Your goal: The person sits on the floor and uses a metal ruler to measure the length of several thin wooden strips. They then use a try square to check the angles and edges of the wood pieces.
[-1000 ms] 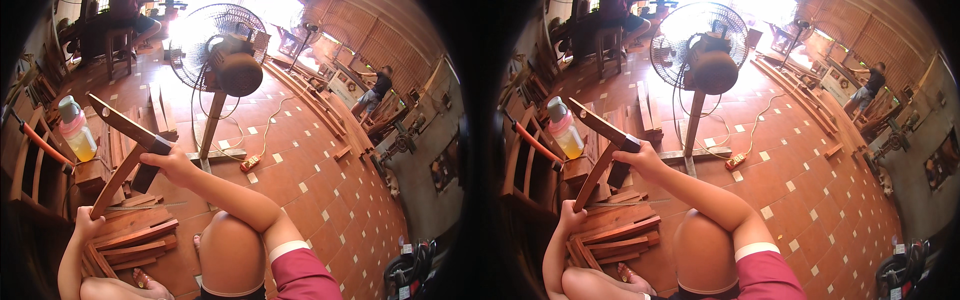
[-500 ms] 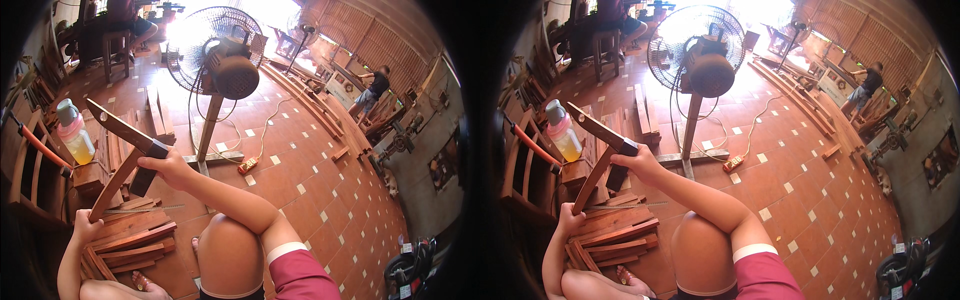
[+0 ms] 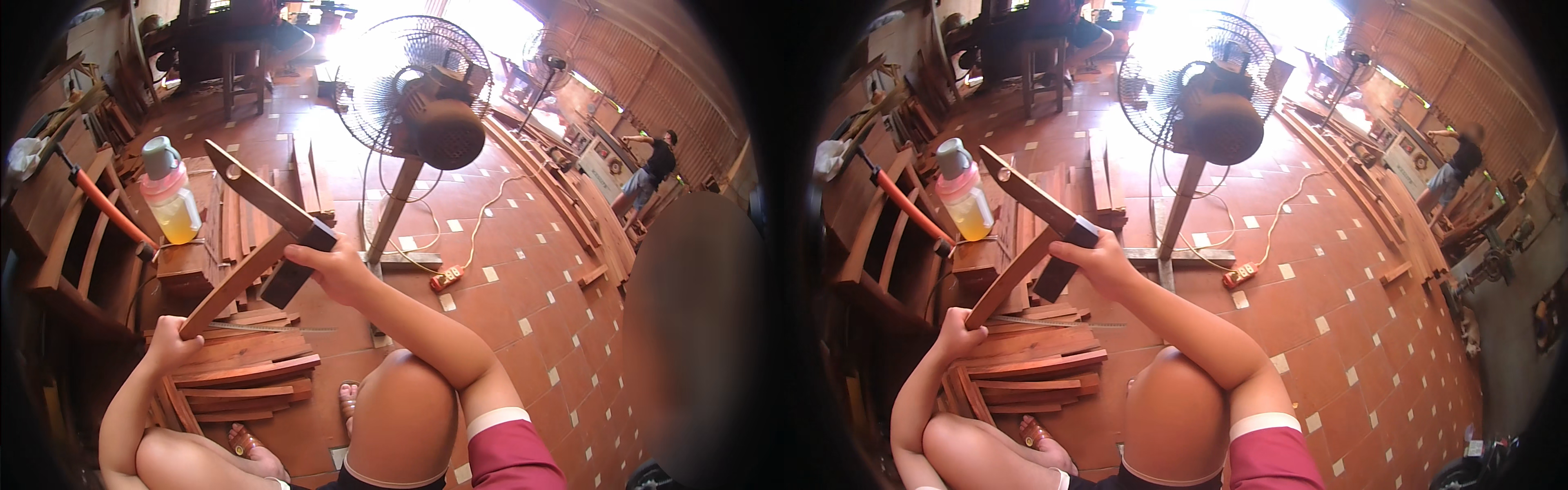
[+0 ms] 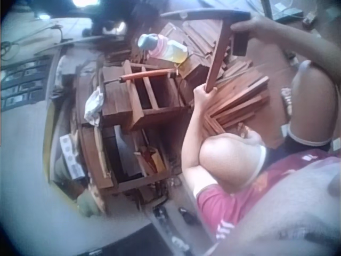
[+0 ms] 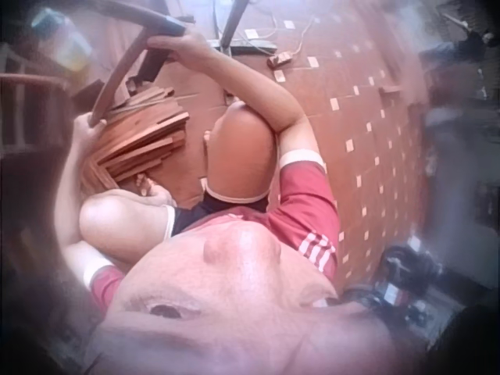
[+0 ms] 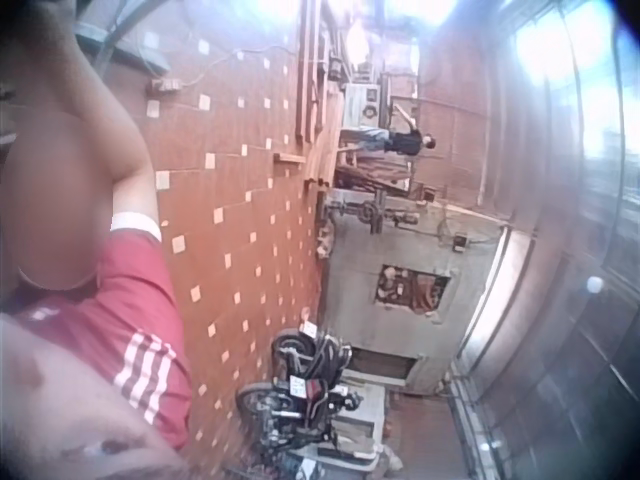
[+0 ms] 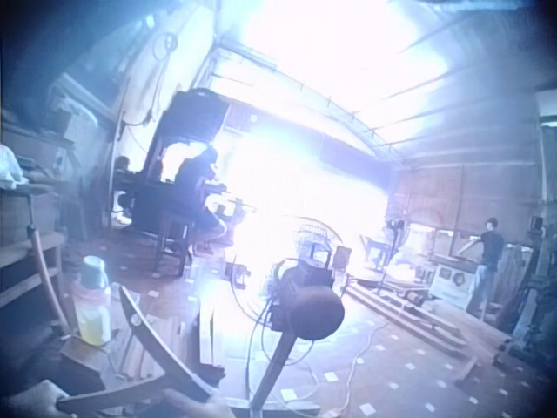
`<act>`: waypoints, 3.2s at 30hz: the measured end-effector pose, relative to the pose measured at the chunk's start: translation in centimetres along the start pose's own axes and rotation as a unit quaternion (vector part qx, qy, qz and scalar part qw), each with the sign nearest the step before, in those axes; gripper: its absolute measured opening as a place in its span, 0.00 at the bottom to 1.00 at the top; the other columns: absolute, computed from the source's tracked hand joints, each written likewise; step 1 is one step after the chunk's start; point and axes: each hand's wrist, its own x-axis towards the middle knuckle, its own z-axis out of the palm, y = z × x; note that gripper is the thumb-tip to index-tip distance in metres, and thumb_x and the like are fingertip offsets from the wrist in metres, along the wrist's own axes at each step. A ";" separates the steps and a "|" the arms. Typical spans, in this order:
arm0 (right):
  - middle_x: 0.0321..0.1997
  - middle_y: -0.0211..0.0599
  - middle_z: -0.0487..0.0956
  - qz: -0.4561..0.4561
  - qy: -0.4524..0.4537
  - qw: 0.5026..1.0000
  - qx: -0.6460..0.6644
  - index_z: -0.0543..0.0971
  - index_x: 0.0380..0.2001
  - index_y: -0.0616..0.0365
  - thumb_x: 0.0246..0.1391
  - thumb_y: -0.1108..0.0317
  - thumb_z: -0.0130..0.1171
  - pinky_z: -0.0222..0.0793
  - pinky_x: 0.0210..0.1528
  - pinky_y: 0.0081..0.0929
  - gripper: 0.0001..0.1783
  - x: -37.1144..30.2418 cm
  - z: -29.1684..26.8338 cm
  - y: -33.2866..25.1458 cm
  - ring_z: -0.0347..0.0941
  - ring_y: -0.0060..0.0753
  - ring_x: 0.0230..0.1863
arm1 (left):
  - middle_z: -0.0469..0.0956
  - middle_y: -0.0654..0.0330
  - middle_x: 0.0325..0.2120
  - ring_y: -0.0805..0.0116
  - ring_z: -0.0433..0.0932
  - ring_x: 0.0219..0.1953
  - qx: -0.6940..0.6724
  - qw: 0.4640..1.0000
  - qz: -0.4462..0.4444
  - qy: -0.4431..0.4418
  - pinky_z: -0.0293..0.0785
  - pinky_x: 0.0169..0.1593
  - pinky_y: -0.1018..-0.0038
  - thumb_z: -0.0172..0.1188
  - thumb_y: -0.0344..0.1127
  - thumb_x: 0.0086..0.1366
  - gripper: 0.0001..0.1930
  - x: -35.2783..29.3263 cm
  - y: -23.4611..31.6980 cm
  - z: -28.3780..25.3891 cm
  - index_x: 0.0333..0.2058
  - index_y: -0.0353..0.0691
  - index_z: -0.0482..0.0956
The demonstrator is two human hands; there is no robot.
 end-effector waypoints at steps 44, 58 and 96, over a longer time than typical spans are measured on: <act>0.41 0.28 0.83 -0.001 0.059 0.994 -0.095 0.78 0.53 0.58 0.54 0.64 0.68 0.58 0.25 0.13 0.23 -0.2 -2.4 -1.3 0.71 0.10 0.33 | 0.69 0.54 0.11 0.78 0.67 0.18 0.018 1.000 0.004 -0.013 0.69 0.25 0.71 0.62 0.35 0.47 0.13 0.3 0.5 0.1 0.19 0.28 0.75; 0.32 0.23 0.79 0.002 0.017 0.989 -0.146 0.81 0.42 0.59 0.50 0.61 0.73 0.64 0.28 0.16 0.19 -0.2 -3.3 -1.1 0.69 0.13 0.28 | 0.75 0.44 0.16 0.64 0.78 0.19 0.066 0.998 0.013 0.002 0.73 0.29 0.68 0.64 0.36 0.47 0.13 -0.1 1.0 -0.3 0.23 0.29 0.80; 0.45 0.37 0.82 0.143 -0.139 0.939 -0.280 0.77 0.50 0.68 0.46 0.63 0.77 0.72 0.52 0.25 0.31 -1.7 -2.4 -1.2 0.77 0.25 0.46 | 0.68 0.63 0.20 0.60 0.71 0.24 0.437 0.783 0.236 0.374 0.67 0.31 0.65 0.65 0.29 0.40 0.12 -2.6 1.4 -5.6 0.24 0.46 0.70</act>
